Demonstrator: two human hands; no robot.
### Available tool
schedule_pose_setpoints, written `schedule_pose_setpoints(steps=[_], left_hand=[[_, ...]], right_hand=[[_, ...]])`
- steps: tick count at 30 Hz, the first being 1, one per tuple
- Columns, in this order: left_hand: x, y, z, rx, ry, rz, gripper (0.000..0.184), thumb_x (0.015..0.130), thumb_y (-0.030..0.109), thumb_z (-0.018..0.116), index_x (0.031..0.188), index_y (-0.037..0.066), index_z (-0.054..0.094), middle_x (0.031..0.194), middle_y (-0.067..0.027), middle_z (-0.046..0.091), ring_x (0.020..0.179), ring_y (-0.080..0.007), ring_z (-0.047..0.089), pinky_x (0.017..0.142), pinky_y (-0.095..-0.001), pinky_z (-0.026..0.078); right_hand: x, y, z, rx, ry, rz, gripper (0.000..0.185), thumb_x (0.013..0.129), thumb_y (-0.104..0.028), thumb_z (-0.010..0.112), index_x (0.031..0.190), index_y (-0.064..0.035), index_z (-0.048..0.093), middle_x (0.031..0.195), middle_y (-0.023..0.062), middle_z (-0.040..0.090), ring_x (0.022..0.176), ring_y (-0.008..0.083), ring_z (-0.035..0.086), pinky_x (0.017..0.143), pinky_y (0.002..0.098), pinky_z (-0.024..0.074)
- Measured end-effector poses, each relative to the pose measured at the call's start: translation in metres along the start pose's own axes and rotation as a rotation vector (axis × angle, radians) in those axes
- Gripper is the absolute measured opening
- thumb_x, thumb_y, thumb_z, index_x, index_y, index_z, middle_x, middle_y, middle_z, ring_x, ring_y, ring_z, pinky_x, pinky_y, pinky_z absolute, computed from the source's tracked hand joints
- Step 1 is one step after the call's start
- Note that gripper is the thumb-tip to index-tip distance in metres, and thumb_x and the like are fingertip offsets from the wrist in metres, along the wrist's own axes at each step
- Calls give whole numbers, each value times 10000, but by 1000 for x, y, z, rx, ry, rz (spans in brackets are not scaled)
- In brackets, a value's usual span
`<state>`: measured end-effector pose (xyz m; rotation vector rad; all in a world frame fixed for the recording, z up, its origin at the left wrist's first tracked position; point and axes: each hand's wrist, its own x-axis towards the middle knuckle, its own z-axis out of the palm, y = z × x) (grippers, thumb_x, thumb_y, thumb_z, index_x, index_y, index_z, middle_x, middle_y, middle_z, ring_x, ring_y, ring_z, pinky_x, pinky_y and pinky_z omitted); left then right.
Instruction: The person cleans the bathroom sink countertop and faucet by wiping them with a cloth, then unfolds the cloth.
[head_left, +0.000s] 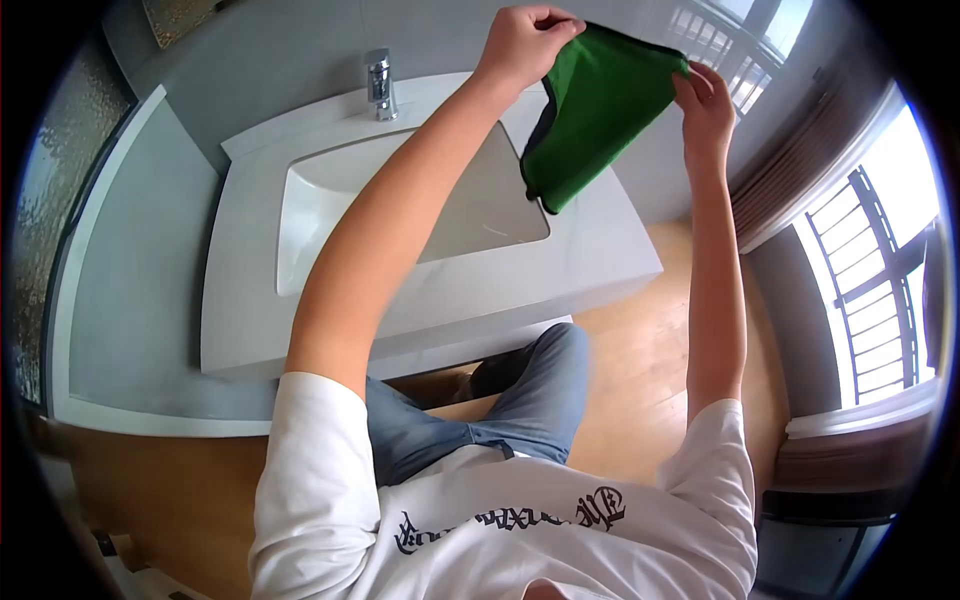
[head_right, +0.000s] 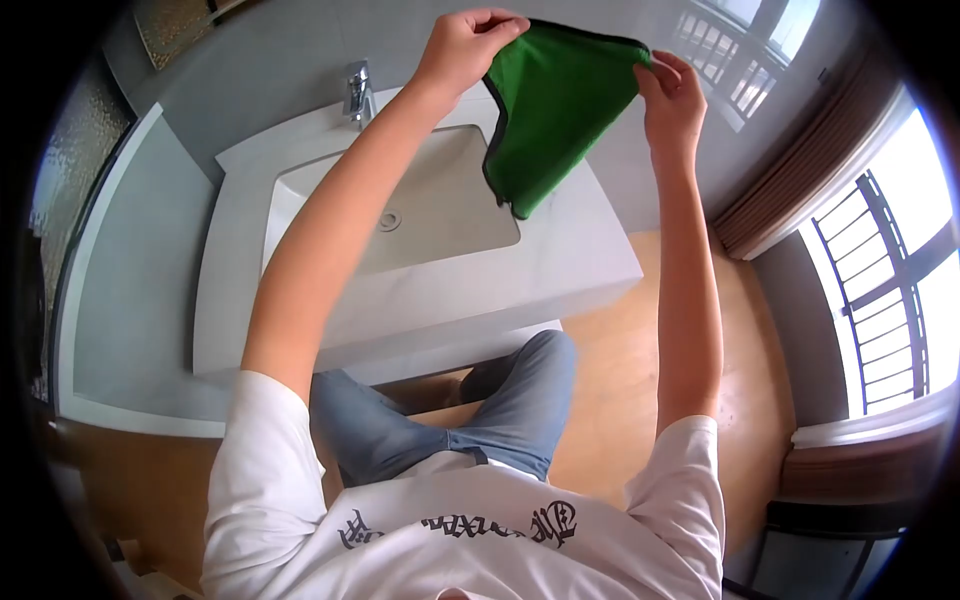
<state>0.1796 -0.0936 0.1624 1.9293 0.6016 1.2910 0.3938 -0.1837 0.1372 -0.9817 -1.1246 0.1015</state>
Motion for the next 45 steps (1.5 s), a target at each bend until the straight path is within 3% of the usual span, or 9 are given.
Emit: schedule_pose_setpoints(steps=[5,15,18,21,28,35,37,41,45], left_hand=[[11,35,18,-162,73,343,151,849,134,668,872,-14,681,757,-57,670,687,-86,590,628,-239,476],[-11,31,32,-109,-243,241,155,853,128,671,896,-21,672,774,-61,676,702,-85,595,641,-230,480],[0,-3,42,57,-279,52,197,838,144,668,989,18,677,905,-73,691,883,-141,641,804,-263,490],[19,-47,53,141,-199,35,188,829,125,669,983,16,678,892,-75,690,859,-145,641,785,-271,494],[-4,-73,67,116,-138,28,124,814,78,662,915,10,682,863,-63,686,804,-130,631,734,-264,499],[-78,-77,79,180,-427,120,112,799,29,639,905,-4,654,836,-87,660,724,-153,602,678,-267,480],[-89,-64,73,92,-368,41,123,806,35,643,925,4,652,846,-75,662,735,-137,603,681,-272,484],[-89,-19,47,-38,-247,32,120,825,42,651,939,2,655,860,-51,667,756,-108,604,688,-257,489],[-62,26,31,-139,-36,286,123,847,57,657,948,-11,669,887,-38,672,832,-90,618,756,-203,491]], right_hand=[[24,-34,-48,160,-72,27,334,851,-103,668,1144,28,576,994,75,645,888,126,612,793,242,499],[4,-47,-81,-249,-199,200,228,861,-125,634,1045,10,626,874,29,644,762,82,595,686,222,487],[14,2,-83,-260,-276,253,233,854,-135,641,1033,14,629,845,30,647,733,82,590,669,225,481],[21,49,-78,-308,-293,348,232,859,-147,636,1041,-3,628,885,27,645,786,91,597,705,225,475],[21,84,-85,-376,-293,125,194,794,-94,684,926,36,625,794,45,654,729,107,594,677,242,467],[-29,78,-110,-505,-547,151,126,778,65,635,889,33,582,815,46,621,798,94,580,726,248,481],[-39,53,-109,-518,-508,289,128,788,65,621,902,30,575,819,40,609,810,92,576,732,243,477],[-44,2,-122,-172,-381,192,166,845,28,585,1009,19,564,851,8,591,779,71,553,699,216,458],[-19,-47,-97,-261,-196,-54,180,883,-10,573,1060,20,573,880,9,610,774,55,555,681,194,447]])
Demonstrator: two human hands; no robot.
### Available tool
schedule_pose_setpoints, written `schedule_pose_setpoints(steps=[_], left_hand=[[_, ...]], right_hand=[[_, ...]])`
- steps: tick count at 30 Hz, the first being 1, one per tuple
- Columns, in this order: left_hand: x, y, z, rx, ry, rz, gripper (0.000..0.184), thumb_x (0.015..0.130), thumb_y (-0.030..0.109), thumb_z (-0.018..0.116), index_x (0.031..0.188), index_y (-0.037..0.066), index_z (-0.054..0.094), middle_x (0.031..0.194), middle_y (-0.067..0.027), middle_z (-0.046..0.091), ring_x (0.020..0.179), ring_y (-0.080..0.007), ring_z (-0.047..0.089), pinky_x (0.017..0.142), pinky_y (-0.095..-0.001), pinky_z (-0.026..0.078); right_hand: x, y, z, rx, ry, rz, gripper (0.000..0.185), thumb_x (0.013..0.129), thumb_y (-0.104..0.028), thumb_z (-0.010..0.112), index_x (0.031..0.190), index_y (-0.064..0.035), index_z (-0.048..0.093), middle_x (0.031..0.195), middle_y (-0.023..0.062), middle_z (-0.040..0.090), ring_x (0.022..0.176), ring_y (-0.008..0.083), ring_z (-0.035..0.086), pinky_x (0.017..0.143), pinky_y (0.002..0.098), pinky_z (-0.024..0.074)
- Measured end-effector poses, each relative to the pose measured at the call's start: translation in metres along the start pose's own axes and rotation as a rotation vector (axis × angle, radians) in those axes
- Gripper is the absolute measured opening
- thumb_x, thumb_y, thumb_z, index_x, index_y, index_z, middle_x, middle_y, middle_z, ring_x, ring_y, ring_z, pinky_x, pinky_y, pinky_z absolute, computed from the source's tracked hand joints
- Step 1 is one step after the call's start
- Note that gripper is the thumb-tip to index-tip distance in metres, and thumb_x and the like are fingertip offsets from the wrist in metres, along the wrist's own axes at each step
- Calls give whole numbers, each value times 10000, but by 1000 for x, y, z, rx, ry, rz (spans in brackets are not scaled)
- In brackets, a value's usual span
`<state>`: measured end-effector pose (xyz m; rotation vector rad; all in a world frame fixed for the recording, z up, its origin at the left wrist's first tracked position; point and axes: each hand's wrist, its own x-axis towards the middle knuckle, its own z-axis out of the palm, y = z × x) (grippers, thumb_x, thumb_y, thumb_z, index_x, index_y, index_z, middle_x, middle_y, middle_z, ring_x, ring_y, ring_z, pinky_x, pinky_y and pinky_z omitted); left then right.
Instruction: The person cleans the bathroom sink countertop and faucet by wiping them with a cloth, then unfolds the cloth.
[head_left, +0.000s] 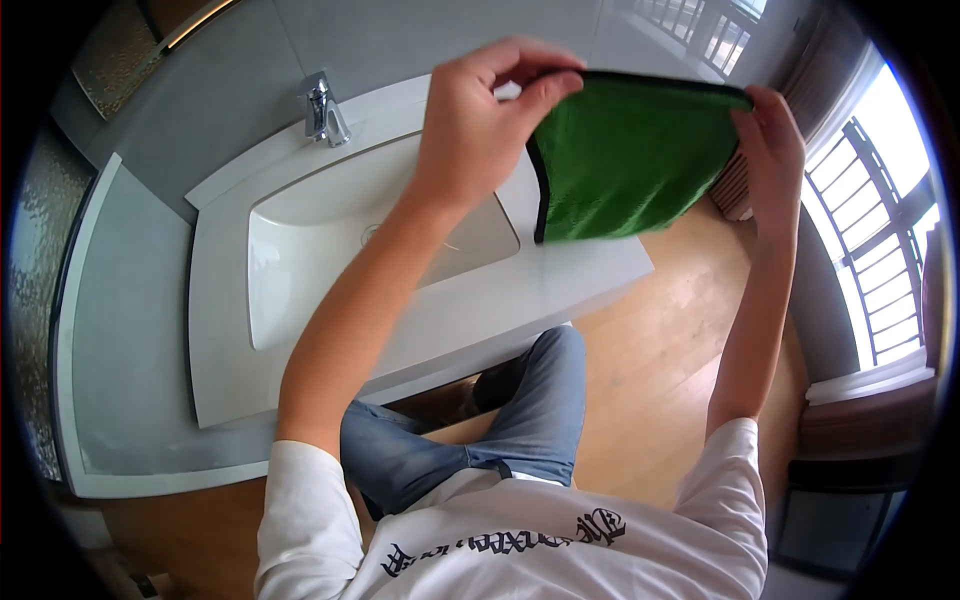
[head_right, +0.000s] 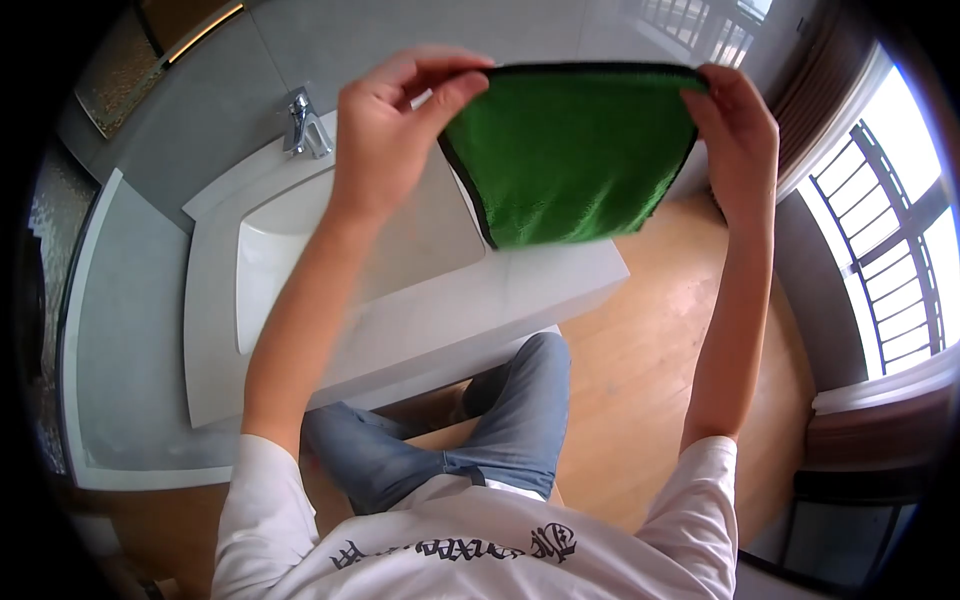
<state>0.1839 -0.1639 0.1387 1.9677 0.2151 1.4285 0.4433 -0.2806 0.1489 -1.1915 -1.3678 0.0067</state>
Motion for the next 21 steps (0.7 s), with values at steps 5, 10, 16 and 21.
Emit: schedule_pose_setpoints(steps=[5,10,16,21], left_hand=[[42,-18,-13,24,23,24,123,846,69,656,948,6,685,873,-38,682,835,-100,633,783,-207,493],[34,-100,-17,59,-26,-227,120,835,67,655,938,17,692,865,-50,688,816,-103,629,772,-230,497],[-19,-143,5,140,-75,-398,101,809,45,657,897,6,688,825,-57,686,798,-118,627,732,-254,488],[-56,-105,4,118,-168,-394,97,813,46,659,903,19,683,831,-54,683,785,-114,624,722,-260,489]], right_hand=[[48,17,20,-17,-27,13,187,883,-115,609,1035,-6,612,839,6,636,733,54,558,641,200,438],[53,108,62,-11,-255,185,163,845,-88,636,962,23,621,813,33,641,731,89,572,662,238,461],[27,157,87,-120,-363,185,148,794,-31,652,925,22,610,804,65,642,770,115,588,718,273,471],[-12,127,54,-108,-420,237,110,797,0,630,897,24,593,805,62,635,803,122,590,747,268,467]])
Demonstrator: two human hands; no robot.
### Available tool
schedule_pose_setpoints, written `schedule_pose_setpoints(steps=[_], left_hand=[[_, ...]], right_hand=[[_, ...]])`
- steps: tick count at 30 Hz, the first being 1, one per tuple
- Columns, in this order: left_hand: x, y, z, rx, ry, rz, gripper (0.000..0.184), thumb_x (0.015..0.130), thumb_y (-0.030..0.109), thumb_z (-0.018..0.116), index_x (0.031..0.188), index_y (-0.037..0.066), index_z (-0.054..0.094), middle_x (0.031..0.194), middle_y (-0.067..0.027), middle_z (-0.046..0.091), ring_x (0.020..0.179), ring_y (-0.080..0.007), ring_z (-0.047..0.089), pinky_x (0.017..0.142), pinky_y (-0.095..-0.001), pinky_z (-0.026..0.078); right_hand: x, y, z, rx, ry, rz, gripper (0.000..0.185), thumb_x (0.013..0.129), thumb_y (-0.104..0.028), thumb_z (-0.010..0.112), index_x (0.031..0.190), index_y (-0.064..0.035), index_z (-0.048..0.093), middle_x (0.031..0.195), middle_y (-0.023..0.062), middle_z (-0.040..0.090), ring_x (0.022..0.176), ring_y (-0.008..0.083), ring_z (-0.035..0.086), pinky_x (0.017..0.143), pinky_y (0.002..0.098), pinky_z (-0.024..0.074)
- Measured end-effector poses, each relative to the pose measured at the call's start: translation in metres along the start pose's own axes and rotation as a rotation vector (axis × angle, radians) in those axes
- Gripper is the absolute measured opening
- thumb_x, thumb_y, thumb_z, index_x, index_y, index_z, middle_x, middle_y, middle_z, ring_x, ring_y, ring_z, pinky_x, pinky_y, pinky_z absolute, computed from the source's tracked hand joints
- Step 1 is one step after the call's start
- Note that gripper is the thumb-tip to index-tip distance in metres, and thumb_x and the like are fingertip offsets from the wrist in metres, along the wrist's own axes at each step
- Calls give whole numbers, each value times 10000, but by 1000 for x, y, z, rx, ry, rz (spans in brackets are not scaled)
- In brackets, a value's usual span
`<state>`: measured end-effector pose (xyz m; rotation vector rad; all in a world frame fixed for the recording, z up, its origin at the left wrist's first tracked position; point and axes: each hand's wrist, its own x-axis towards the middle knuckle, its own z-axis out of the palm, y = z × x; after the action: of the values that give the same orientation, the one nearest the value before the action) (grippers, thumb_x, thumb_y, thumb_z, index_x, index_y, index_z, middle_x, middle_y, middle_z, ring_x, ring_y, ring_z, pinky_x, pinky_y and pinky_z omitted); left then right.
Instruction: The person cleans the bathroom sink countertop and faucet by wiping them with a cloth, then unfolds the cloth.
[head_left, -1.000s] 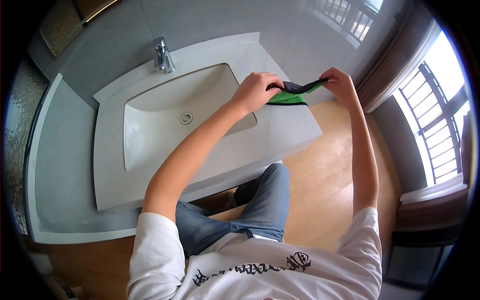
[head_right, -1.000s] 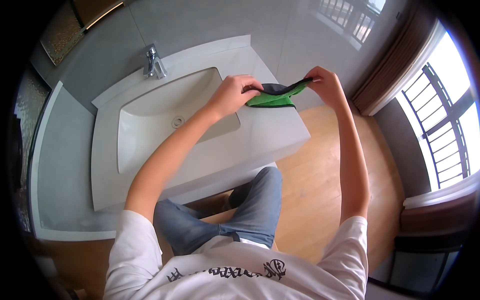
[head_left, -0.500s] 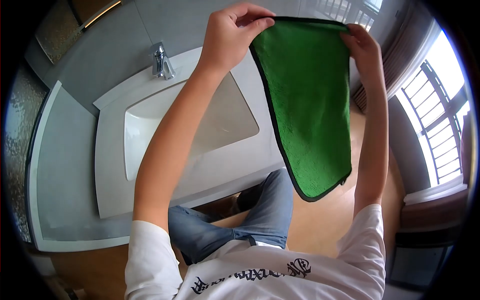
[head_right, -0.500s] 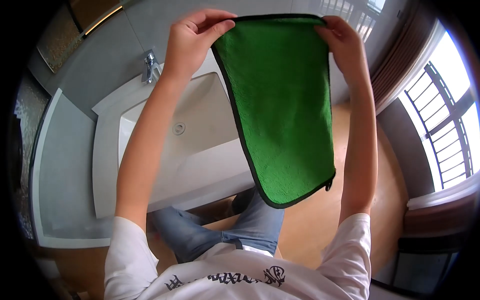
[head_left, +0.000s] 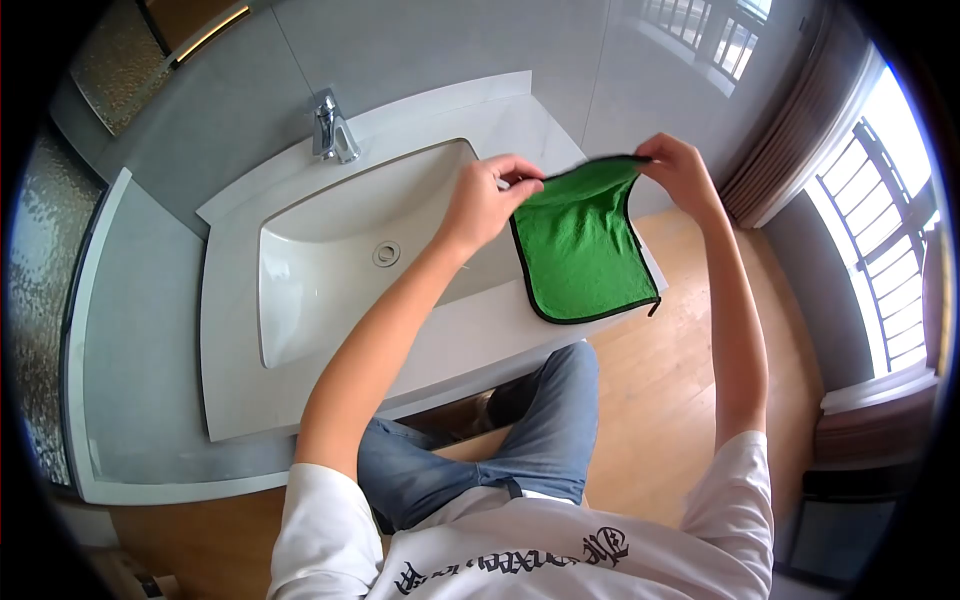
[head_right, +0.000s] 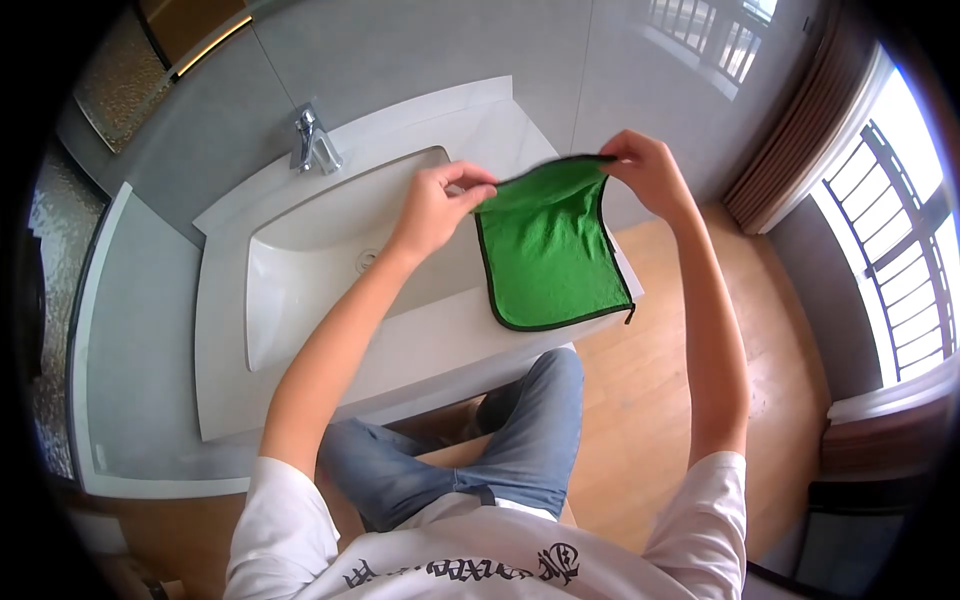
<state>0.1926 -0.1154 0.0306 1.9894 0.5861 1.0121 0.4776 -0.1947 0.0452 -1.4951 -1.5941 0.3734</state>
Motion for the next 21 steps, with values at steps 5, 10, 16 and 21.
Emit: schedule_pose_setpoints(steps=[5,10,16,21], left_hand=[[-53,18,6,51,-262,83,143,799,93,680,935,51,678,891,-56,675,826,-170,637,761,-307,502],[-103,13,25,249,-451,331,288,791,222,694,1028,66,648,1041,-62,635,992,-239,590,871,-380,464],[-117,-13,29,682,-247,230,635,867,329,582,1352,-23,370,1380,-235,376,1303,-375,325,1035,-494,304],[-151,-23,1,799,-374,66,827,839,479,585,1435,27,231,1471,-218,233,1361,-390,239,1065,-574,218]], right_hand=[[-76,-25,-18,3,-180,-30,125,748,88,611,846,19,577,845,73,643,833,151,600,800,285,479],[-127,-60,-12,-366,-562,97,261,744,59,622,993,-22,619,1084,108,636,986,252,604,882,323,460],[-124,-54,91,-384,-69,111,448,902,-286,530,1289,-67,480,1352,182,445,1275,343,391,1044,458,305],[-87,-28,152,-790,-181,51,722,904,-559,412,1426,-72,300,1482,225,227,1386,380,170,1087,575,127]])
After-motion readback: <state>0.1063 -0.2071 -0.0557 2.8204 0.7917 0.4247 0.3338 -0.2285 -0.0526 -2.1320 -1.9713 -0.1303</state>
